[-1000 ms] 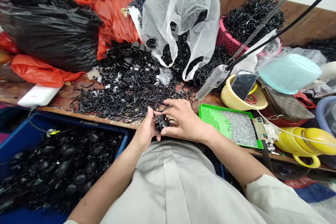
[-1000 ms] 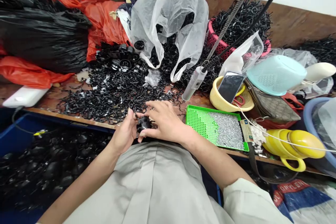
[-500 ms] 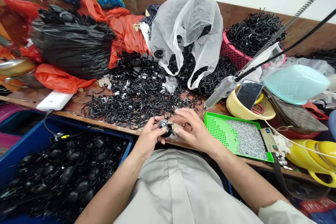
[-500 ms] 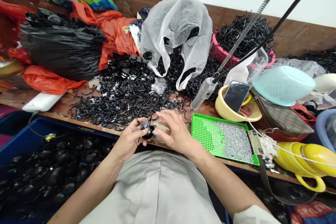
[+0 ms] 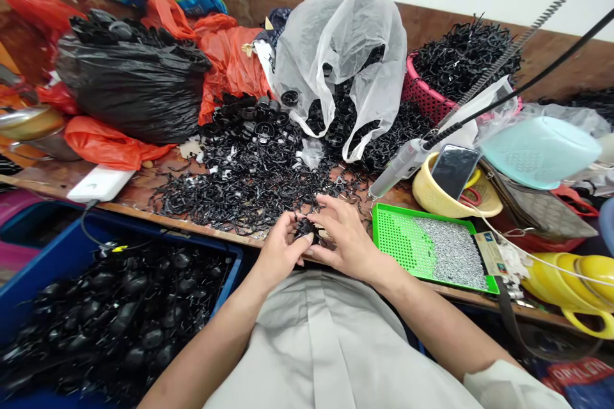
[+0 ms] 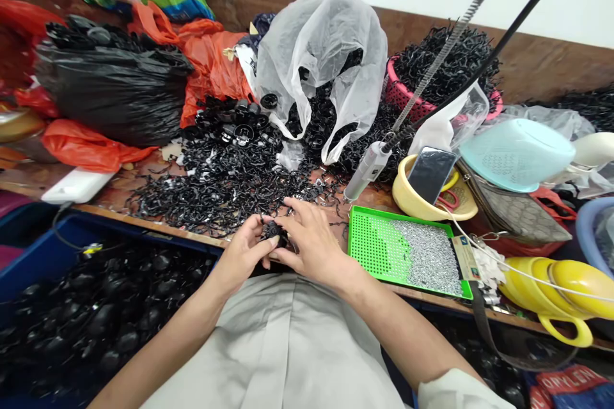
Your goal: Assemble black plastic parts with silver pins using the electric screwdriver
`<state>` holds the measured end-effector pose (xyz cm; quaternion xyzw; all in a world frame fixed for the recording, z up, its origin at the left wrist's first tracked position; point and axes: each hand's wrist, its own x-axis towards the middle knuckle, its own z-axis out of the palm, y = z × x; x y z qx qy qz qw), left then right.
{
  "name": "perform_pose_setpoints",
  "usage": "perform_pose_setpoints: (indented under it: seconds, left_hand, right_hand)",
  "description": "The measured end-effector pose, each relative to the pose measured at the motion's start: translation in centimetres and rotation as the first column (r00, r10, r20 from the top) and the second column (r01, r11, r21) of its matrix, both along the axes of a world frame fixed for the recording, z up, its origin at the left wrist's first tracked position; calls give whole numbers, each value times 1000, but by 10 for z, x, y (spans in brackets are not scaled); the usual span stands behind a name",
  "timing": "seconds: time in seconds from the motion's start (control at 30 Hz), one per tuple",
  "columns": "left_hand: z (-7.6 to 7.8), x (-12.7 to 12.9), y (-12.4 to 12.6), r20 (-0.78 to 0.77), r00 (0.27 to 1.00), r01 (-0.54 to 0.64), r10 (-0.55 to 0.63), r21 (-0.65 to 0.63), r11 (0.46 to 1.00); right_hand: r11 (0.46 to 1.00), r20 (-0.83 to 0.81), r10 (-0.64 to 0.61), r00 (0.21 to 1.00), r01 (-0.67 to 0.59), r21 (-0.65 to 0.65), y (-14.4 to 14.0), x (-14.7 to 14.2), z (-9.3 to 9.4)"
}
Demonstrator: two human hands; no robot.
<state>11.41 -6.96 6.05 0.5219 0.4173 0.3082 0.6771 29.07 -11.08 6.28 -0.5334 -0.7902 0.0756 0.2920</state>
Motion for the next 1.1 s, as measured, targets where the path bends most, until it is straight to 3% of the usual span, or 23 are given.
perform_pose_setpoints:
  seconds: [0.2, 0.4, 0.57, 0.73, 0.83, 0.93, 1.0, 1.1]
  left_hand:
    - [2, -4, -1, -26, 999, -23, 25, 68, 997]
    - [3, -4, -8, -31, 999, -6, 17, 307, 952]
    - [6, -4, -10, -33, 997, -59, 77, 382, 923]
    - [12, -2, -12, -62, 996, -23, 61, 488, 873]
    - [10, 1, -8, -80, 996, -12, 42, 345, 938]
    - [5, 3, -2, -78, 994, 77, -77, -6, 997]
    - [4, 2, 0, -29, 983, 173, -182, -196, 965]
    - [3, 0, 0, 50, 955, 292, -293, -337, 895]
  right_hand:
    - [997, -44, 41, 998, -44, -64, -3, -1, 2]
    - [1000, -403, 3, 915, 10, 29, -3, -3, 3]
    - [997, -412, 60, 909, -38, 63, -9, -4, 11]
    - [995, -370, 97, 924, -76, 71, -1, 0, 13]
    - [996, -334, 85, 939, -88, 5, 8, 7, 9]
    - [996, -137, 87, 987, -90, -18, 11, 14, 10]
    - [986, 53, 162, 985, -160, -34, 8, 18, 18]
    - [962, 276, 270, 923, -247, -116, 0, 20, 32]
